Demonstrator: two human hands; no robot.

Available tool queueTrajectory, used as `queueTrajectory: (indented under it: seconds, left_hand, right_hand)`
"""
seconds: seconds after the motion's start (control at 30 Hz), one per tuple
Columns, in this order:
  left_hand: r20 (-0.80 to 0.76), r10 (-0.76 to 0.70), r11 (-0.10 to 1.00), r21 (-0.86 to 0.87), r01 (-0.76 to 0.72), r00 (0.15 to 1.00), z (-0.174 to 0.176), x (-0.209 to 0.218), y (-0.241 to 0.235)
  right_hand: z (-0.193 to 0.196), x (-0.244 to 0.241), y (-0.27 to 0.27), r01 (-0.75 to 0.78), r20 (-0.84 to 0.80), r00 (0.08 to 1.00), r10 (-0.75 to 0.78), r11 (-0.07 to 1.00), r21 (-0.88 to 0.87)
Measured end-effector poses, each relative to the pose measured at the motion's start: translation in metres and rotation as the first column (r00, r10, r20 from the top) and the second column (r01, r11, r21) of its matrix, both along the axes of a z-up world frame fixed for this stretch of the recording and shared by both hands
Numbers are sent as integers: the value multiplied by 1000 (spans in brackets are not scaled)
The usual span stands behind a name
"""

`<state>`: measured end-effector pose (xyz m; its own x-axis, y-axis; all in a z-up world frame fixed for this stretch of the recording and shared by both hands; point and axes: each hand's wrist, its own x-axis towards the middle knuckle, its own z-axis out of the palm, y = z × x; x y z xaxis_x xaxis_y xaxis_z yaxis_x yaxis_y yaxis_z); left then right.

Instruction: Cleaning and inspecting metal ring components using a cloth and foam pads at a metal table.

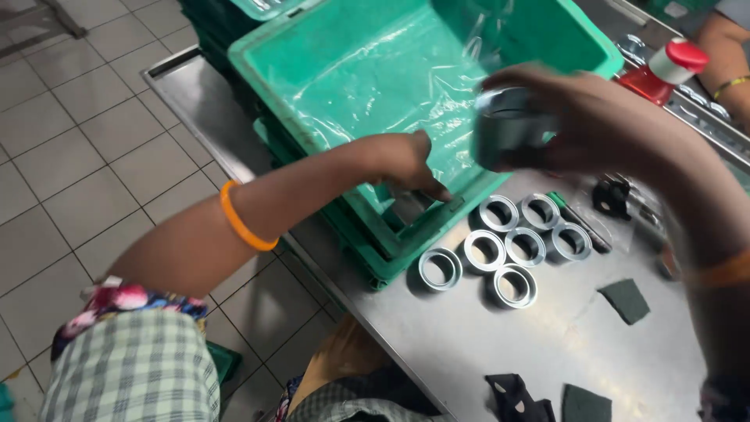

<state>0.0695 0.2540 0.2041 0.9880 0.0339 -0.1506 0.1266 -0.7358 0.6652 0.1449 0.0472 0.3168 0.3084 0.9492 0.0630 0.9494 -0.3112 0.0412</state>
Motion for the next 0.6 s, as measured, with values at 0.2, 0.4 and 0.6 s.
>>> queueTrajectory:
  seconds: [0.2,0.4,0.6]
  left_hand:
    - [-347,-189,965,108,239,918,-61,43,24]
    - [517,-100,665,671,-329,850,-57,-44,-24]
    - [727,-252,964,247,99,638,-97,-121,-120]
  right_hand:
    - [-80,50,125,167,-112,917,-383,624,-763]
    - [-90,18,68,-99,-219,972,79,991,-84]
    - [-213,-53,-105,439,-77,867,-493,680,588]
